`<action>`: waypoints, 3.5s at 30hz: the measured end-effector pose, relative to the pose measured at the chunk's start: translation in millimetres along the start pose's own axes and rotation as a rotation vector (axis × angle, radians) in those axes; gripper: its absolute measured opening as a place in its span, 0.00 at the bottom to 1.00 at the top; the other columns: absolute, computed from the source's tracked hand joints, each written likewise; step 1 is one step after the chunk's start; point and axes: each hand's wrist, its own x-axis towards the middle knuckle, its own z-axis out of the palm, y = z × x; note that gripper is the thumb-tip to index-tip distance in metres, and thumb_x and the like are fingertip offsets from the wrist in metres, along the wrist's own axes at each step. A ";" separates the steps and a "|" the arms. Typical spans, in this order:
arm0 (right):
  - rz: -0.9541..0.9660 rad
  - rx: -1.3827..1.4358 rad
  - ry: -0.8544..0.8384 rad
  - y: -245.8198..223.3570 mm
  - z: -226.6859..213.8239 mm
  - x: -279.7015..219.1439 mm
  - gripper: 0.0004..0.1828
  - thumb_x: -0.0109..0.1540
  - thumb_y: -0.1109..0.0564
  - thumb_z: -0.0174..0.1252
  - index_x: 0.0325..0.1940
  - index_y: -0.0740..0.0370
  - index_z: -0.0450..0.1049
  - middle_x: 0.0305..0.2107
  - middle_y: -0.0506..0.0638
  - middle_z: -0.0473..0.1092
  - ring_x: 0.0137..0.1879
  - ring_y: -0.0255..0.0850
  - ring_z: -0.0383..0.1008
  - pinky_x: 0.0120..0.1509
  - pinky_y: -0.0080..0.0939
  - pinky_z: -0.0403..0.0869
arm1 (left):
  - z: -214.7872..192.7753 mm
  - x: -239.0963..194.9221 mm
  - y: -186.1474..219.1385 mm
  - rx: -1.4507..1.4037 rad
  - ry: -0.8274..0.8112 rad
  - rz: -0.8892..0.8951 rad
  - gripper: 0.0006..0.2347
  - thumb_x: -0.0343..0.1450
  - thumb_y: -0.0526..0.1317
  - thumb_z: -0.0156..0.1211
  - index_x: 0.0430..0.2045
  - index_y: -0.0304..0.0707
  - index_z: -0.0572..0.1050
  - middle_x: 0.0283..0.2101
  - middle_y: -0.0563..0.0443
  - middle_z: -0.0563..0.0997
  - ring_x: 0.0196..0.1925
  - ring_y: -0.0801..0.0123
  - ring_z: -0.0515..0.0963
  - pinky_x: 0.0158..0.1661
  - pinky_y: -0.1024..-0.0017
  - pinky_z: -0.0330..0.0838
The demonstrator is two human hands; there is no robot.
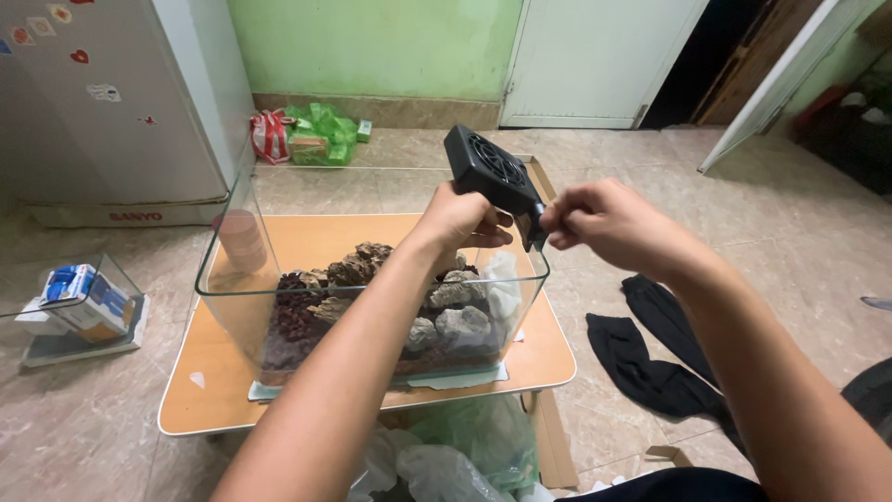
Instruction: The person unboxes a small cooling fan and secures it onto the side wall of a glass aquarium tank.
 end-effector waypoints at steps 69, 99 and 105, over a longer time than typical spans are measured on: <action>-0.056 -0.124 0.474 69.6 76.7 66.9 0.13 0.61 0.42 0.79 0.30 0.50 0.91 0.19 0.50 0.79 0.33 0.46 0.86 0.46 0.43 0.80 | -6.3 38.1 -13.1 0.401 0.087 0.007 0.07 0.67 0.28 0.83 0.37 0.29 0.94 0.25 0.36 0.92 0.31 0.52 0.98 0.43 0.72 0.90; -0.056 -0.151 0.422 68.6 73.9 63.0 0.11 0.62 0.45 0.81 0.33 0.52 0.93 0.21 0.52 0.82 0.37 0.51 0.89 0.48 0.45 0.80 | -1.1 35.3 -21.6 0.607 0.185 0.129 0.14 0.65 0.39 0.84 0.45 0.43 0.96 0.38 0.37 0.97 0.53 0.35 0.98 0.58 0.51 0.92; -0.081 -0.111 0.405 68.0 69.5 69.4 0.10 0.61 0.47 0.80 0.32 0.53 0.93 0.21 0.55 0.82 0.35 0.53 0.88 0.47 0.44 0.80 | 9.9 20.9 -12.7 0.582 0.221 0.149 0.20 0.64 0.34 0.76 0.51 0.28 0.92 0.46 0.26 0.95 0.60 0.25 0.94 0.58 0.39 0.91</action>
